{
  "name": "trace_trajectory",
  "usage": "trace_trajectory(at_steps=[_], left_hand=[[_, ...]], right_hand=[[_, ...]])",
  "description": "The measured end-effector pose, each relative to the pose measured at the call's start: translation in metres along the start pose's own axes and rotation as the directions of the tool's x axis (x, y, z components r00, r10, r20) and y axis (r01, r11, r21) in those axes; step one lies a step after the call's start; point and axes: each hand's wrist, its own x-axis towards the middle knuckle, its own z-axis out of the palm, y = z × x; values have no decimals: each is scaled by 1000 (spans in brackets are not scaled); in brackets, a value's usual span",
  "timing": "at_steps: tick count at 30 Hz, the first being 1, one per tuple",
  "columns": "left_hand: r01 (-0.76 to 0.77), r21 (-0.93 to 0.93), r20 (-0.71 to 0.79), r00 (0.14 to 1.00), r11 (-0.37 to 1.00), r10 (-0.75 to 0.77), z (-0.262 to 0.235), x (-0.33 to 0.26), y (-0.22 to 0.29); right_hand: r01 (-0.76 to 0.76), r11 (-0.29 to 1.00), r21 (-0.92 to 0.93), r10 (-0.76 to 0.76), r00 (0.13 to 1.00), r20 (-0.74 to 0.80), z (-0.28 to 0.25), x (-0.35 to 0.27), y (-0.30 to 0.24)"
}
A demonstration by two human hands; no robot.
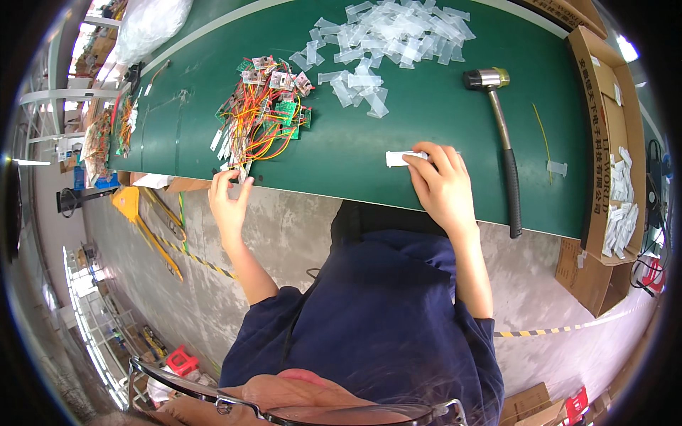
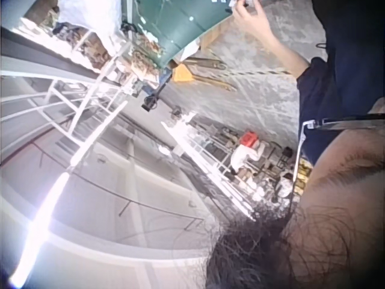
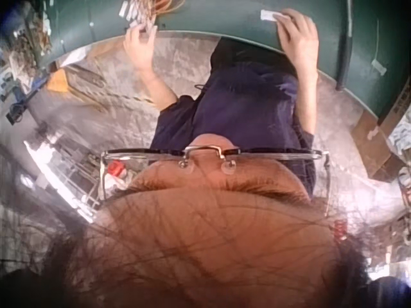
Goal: Attaching wires and circuit boards to plastic strips using a hammer for fit.
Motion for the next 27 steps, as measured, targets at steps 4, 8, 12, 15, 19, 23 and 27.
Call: trace_trajectory(at_steps=[4, 8, 12, 15, 19, 23, 27], left_hand=[[-44, -4, -115, 992, 999, 43, 4, -4, -19], [-53, 11, -132, 990, 999, 54, -21, 11, 7], [-220, 138, -191, 951, 966, 244, -45, 42, 25], [-285, 103, -239, 923, 953, 302, -59, 79, 36], [-258, -100, -324, 922, 961, 214, -74, 134, 55], [-231, -299, -461, 884, 926, 72, -107, 186, 74], [-334, -404, -405, 900, 852, 161, -99, 212, 111]], right_hand=[[6, 1000, 2, -6, 1000, -10, 0, 0, 0], [6, 1000, 7, -6, 1000, -18, 0, 0, 0], [6, 1000, 7, -6, 1000, -21, 2, -1, 0], [5, 1000, 11, -5, 1000, -16, 0, 0, 1], [5, 1000, 17, -4, 1000, -24, 0, 0, 0], [22, 999, 49, -21, 1000, -23, 0, 1, -5], [-10, 1000, 24, 11, 1000, -16, -2, -1, 0]])
